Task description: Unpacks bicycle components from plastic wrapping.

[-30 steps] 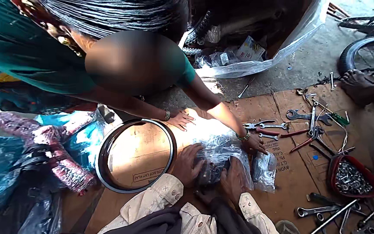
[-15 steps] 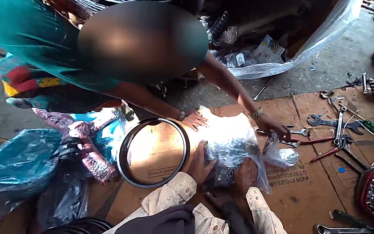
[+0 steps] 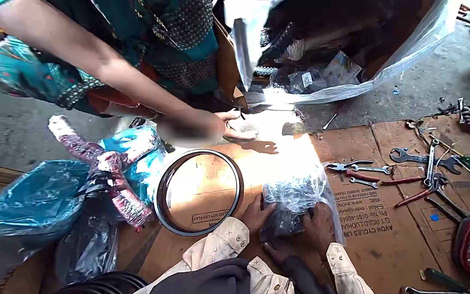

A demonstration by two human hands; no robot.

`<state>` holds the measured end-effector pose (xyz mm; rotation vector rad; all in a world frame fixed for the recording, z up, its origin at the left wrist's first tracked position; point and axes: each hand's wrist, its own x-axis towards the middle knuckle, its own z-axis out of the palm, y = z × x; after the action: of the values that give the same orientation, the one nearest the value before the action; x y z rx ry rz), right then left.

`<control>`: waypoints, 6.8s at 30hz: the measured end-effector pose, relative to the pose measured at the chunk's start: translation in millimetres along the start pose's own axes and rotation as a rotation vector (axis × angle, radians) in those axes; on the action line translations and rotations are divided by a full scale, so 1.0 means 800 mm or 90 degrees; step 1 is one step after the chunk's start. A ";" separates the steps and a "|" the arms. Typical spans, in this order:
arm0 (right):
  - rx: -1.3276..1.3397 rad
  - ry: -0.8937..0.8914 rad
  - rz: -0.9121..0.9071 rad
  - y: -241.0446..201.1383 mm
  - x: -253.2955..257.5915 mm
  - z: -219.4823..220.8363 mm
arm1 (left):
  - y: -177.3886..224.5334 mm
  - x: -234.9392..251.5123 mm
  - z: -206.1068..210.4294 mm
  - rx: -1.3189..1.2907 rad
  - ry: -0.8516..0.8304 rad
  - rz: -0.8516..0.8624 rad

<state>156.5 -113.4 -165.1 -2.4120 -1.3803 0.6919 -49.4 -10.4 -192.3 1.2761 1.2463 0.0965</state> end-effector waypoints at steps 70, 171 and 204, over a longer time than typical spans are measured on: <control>0.838 -0.509 0.137 -0.029 -0.053 -0.005 | 0.146 -0.004 -0.042 -0.416 0.023 0.127; 0.859 -0.180 0.072 0.032 -0.062 -0.029 | 0.095 0.080 -0.150 -0.536 0.537 0.159; -0.055 0.005 0.057 -0.024 -0.013 0.007 | 0.044 -0.014 0.014 0.724 0.049 0.331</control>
<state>134.8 -112.4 -158.6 -2.5545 -1.3329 0.6564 -26.2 -11.7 -161.7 2.5841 0.9878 -0.2327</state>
